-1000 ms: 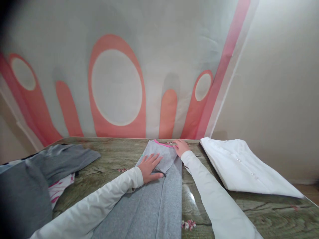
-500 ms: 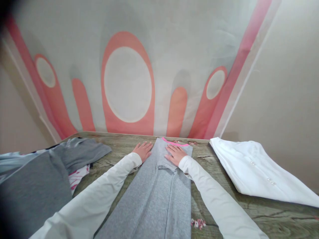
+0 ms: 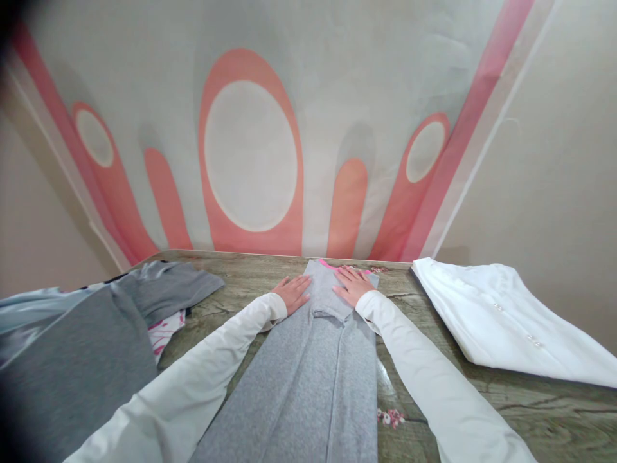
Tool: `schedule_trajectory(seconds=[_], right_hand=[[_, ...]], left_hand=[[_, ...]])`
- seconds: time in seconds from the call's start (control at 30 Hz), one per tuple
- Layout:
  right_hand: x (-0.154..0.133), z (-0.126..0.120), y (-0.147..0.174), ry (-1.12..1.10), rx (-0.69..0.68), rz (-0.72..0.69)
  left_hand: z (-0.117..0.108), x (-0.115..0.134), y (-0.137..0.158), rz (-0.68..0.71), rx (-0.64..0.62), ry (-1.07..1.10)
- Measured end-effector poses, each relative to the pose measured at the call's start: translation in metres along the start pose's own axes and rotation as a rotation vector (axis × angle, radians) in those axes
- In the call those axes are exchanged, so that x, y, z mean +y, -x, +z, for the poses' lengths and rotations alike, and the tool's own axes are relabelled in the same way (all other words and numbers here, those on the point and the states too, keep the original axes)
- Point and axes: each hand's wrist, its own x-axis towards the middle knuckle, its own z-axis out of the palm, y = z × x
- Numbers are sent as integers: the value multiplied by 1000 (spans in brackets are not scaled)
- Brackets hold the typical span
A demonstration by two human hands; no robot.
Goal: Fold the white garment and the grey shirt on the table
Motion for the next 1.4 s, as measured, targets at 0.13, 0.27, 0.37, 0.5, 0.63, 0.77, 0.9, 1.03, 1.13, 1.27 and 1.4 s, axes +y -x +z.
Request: schedule_trajectory(seconds=[0.13, 0.27, 0.37, 0.5, 0.63, 0.77, 0.9, 1.03, 1.13, 1.27, 1.4], right_hand=[[3, -12, 2, 39, 172, 125], [-20, -25, 23, -101, 138, 4], [-39, -26, 48, -196, 40, -157], [-43, -20, 71, -178, -34, -180], [-35, -16, 76, -111, -30, -99], [-37, -18, 80, -32, 9, 42], [-50, -21, 99, 9, 56, 111], [-72, -24, 131, 37, -8, 53], [-84, -30, 150, 38, -35, -28], [-84, -45, 157, 61, -77, -82], [-73, -54, 153, 93, -115, -89]], left_hand=[[-1, -2, -3, -27, 2, 0], [0, -3, -5, -89, 17, -3], [1, -1, -5, -145, 38, -5], [-2, 2, 5, -205, 19, -19], [-8, 2, 33, -180, -10, -29], [-18, 6, 71, -157, -6, -59], [-28, 21, 104, 1, 12, -70], [-31, 39, 122, 130, -26, -30], [-30, 48, 128, 159, -29, -9], [-30, 62, 135, 103, -21, -18], [-34, 80, 143, 140, 5, -7]])
